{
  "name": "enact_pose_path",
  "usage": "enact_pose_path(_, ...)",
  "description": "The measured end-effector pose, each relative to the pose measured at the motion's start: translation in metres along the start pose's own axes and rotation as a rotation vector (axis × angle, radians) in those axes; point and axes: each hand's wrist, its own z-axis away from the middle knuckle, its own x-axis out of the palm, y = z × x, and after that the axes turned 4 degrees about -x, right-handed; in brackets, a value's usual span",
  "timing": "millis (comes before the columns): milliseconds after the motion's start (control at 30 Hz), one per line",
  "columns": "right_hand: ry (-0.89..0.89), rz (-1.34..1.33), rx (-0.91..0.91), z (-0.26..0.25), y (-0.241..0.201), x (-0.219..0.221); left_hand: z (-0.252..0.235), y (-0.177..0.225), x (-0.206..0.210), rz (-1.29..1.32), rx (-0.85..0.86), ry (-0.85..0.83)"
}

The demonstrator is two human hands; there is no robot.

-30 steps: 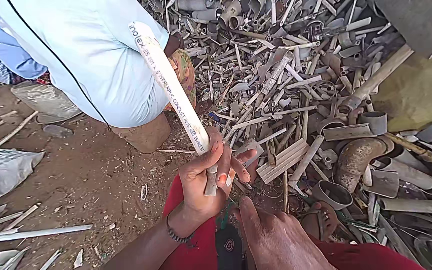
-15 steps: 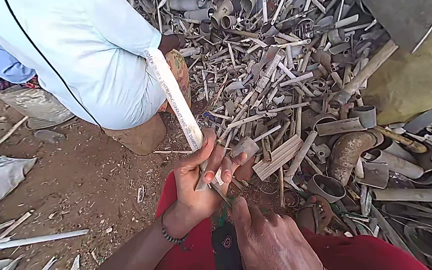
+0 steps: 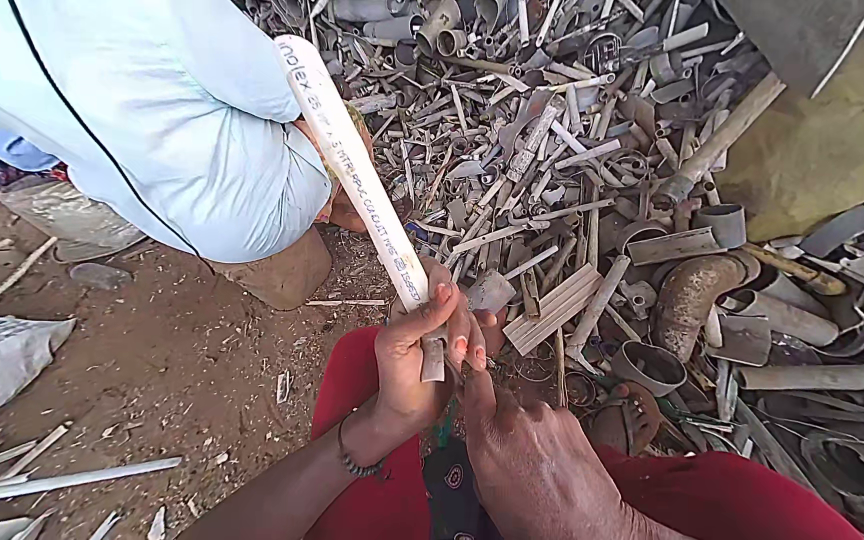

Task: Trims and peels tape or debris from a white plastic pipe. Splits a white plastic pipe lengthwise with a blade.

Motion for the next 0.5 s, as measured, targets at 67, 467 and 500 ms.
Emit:
enact_pose_path(67, 0.06, 0.014, 0.01, -0.005, 0.003, 0.002, 0.001, -0.004, 0.005, 0.018, -0.058, 0.015)
enact_pose_path(467, -0.06, -0.556, 0.172, -0.013, 0.092, -0.018, -0.013, 0.04, -0.01, -0.9, 0.254, 0.232)
enact_pose_path(500, -0.083, -0.702, 0.269, -0.017, 0.103, -0.022, -0.013, 0.041, -0.012, -0.941, 0.257, 0.24)
